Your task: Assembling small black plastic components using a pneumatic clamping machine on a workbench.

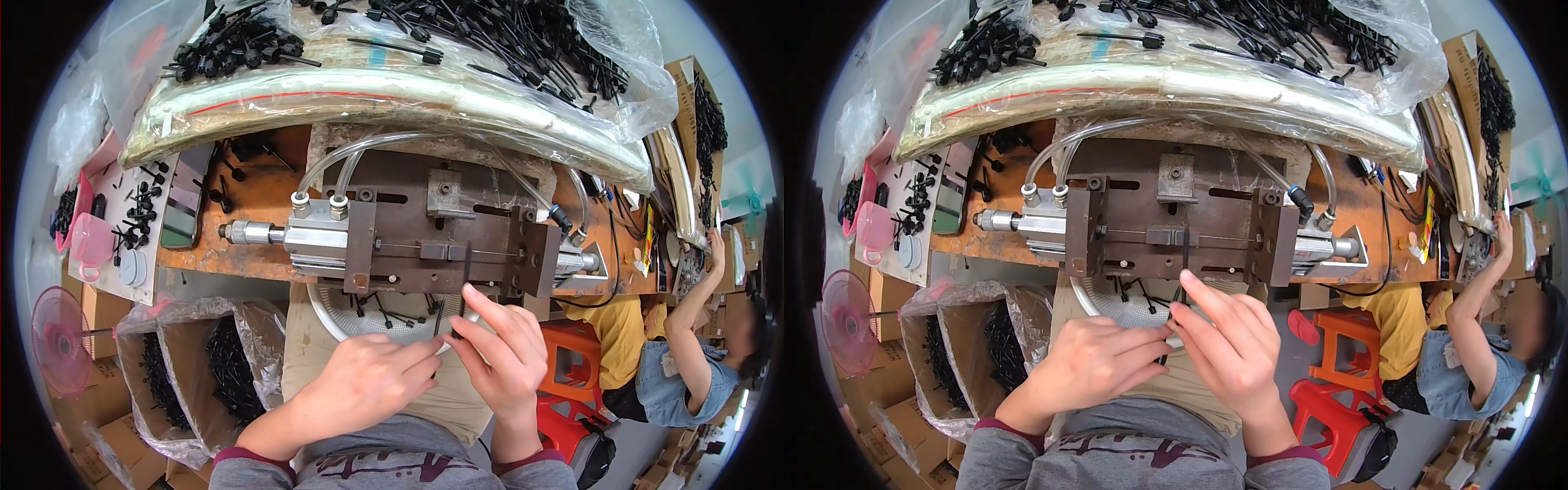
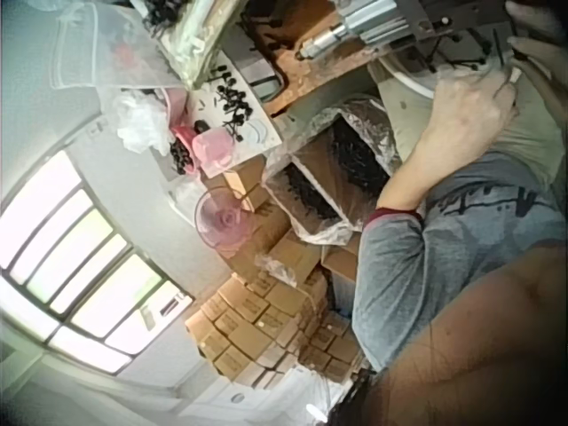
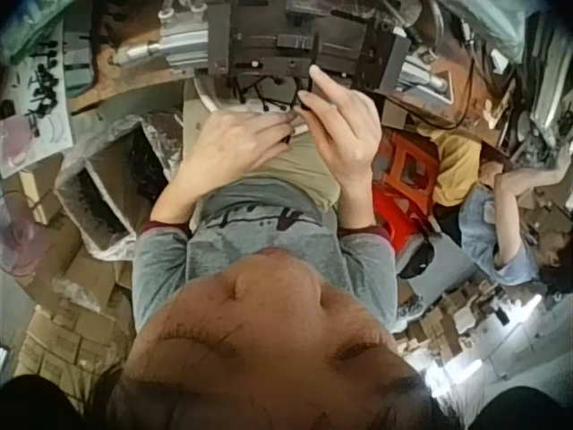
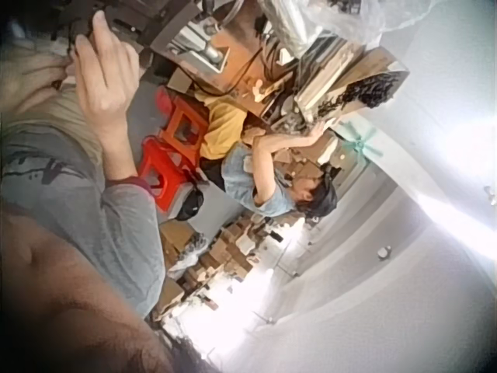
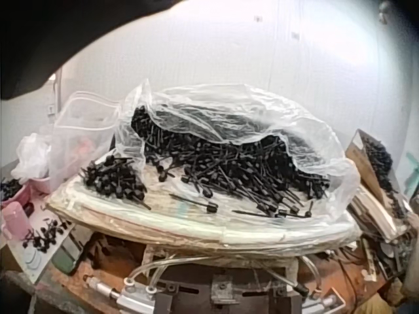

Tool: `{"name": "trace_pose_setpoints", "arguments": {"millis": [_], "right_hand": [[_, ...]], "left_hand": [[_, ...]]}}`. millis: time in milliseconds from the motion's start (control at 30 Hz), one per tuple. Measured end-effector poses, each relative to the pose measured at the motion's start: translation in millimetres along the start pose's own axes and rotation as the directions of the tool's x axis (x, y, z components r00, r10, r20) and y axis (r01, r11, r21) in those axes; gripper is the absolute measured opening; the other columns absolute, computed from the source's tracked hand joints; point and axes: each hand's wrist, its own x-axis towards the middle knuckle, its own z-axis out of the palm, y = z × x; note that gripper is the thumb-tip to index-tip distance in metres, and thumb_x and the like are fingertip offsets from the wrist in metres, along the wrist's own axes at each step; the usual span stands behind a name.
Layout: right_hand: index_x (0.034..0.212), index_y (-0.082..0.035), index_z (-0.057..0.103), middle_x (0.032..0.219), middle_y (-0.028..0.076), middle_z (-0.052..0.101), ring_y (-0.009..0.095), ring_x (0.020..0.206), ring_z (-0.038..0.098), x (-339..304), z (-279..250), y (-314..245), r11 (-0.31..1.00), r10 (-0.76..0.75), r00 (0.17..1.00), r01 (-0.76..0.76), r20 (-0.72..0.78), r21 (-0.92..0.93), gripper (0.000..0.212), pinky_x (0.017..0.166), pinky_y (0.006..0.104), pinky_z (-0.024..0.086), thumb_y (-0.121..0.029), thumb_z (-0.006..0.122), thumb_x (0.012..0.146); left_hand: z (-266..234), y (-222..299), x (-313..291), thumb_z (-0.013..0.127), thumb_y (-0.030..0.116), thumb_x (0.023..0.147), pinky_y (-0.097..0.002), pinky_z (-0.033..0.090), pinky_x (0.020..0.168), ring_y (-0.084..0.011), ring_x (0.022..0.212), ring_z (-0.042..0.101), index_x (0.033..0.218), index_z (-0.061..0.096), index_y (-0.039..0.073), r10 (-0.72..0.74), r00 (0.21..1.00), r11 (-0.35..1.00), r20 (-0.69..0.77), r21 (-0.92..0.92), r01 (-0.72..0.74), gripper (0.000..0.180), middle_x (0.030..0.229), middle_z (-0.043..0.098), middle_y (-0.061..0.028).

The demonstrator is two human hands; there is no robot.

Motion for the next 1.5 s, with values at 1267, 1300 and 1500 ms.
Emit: {"name": "trace_pose_setpoints", "arguments": {"millis": [1267,1300,1500], "right_hand": [[0.096,-0.003,0.071,0.104,0.015,0.063,0.030,0.100,0.060,263,-16,115,0.839,0.331,0.895,-0.136,0.297,-0.526,0.032,0.088,0.0393,0.049,-0.030,0.068,0.079],[0.096,-0.004,0.072,0.112,0.017,0.064,0.033,0.109,0.060,266,-15,113,0.811,0.385,0.852,-0.127,0.356,-0.571,0.032,0.094,0.0410,0.048,-0.030,0.065,0.081],[0.113,0.005,0.061,0.111,0.025,0.063,0.039,0.108,0.059,250,-20,132,0.835,0.215,0.850,0.095,0.480,-0.542,0.039,0.096,0.0443,0.046,-0.025,0.051,0.091]], "left_hand": [[16,-8,-33,0.078,0.032,0.077,-0.0268,0.054,0.056,-0.0162,0.063,0.067,0.088,0.072,0.009,0.025,0.994,0.993,-0.108,-0.115,-0.038,0.026,0.091,0.073,-0.0010],[16,-9,-34,0.078,0.032,0.077,-0.0268,0.054,0.057,-0.0164,0.064,0.067,0.088,0.072,0.010,0.020,0.994,0.993,-0.109,-0.114,-0.033,0.025,0.091,0.073,-0.0010],[18,-11,-37,0.078,0.032,0.078,-0.0271,0.054,0.057,-0.0171,0.064,0.067,0.088,0.072,0.010,0.004,0.994,0.992,-0.107,-0.124,-0.017,0.025,0.090,0.073,-0.0007]]}}
